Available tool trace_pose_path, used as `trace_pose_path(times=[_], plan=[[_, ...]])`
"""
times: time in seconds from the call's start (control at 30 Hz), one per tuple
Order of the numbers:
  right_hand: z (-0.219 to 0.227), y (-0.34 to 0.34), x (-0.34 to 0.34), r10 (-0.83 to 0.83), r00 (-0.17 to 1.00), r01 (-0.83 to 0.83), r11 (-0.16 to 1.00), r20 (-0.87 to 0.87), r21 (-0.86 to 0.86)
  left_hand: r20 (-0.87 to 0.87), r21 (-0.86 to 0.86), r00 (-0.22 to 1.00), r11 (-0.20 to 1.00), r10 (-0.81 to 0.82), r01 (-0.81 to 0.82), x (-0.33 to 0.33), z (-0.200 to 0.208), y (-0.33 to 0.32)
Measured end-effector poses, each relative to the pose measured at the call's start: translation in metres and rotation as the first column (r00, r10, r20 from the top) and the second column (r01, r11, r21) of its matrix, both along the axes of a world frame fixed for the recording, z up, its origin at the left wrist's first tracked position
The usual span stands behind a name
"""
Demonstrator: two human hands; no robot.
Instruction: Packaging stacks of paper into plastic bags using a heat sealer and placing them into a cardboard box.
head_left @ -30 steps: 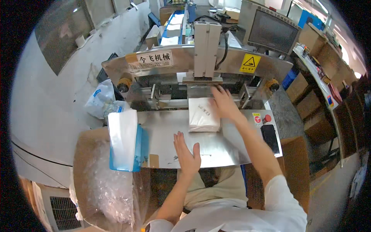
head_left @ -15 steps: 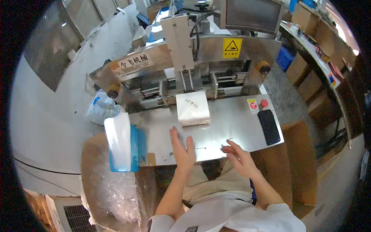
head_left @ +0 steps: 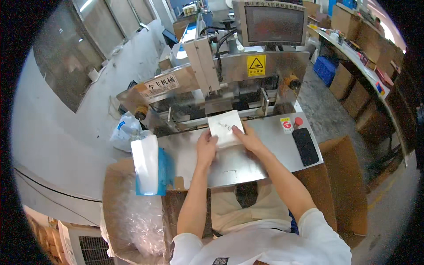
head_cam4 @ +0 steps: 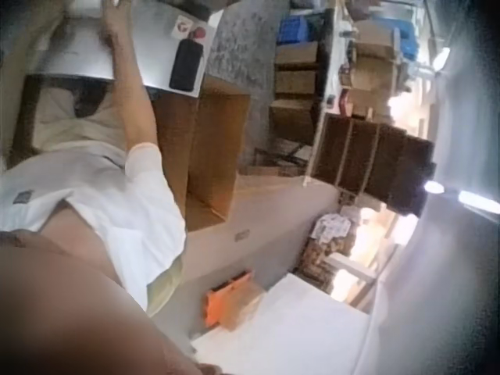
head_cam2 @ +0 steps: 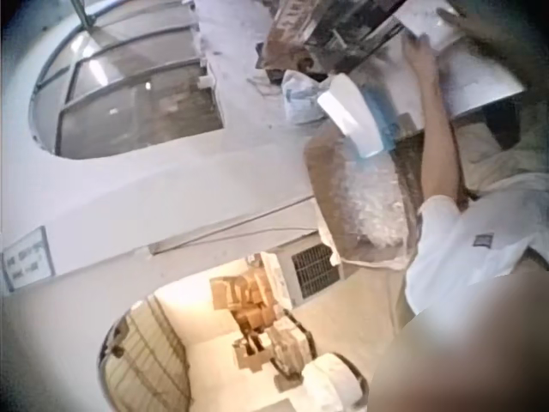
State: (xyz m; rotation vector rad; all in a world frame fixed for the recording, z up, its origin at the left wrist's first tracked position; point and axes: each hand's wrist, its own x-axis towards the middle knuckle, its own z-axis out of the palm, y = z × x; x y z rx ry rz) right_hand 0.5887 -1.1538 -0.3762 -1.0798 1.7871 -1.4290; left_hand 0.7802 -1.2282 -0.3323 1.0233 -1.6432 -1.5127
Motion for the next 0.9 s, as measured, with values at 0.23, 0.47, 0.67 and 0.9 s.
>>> trace_pose_path(times=[0.23,0.47,0.67,0.9], plan=[[0.051,0.099,0.0,0.096,0.984,-0.069,0.983,0.153,-0.173,-0.201,0.117,0.978,0.99,-0.052,0.077,0.031,-0.003,0.027],[0.04,0.171,0.008,0.196,0.972,-0.183,0.977,0.13,-0.106,0.713,-0.553,0.701,0.638,0.029,0.536,-0.057,-0.03,-0.046],[0.053,0.177,0.015,0.213,0.975,-0.204,0.972,0.067,-0.117,0.846,-0.064,0.412,0.703,-0.338,0.708,-0.12,-0.025,-0.095],[0.051,0.177,0.006,0.191,0.979,-0.186,0.981,0.077,-0.063,0.258,-0.39,0.922,0.841,-0.29,0.374,-0.034,0.015,-0.035]])
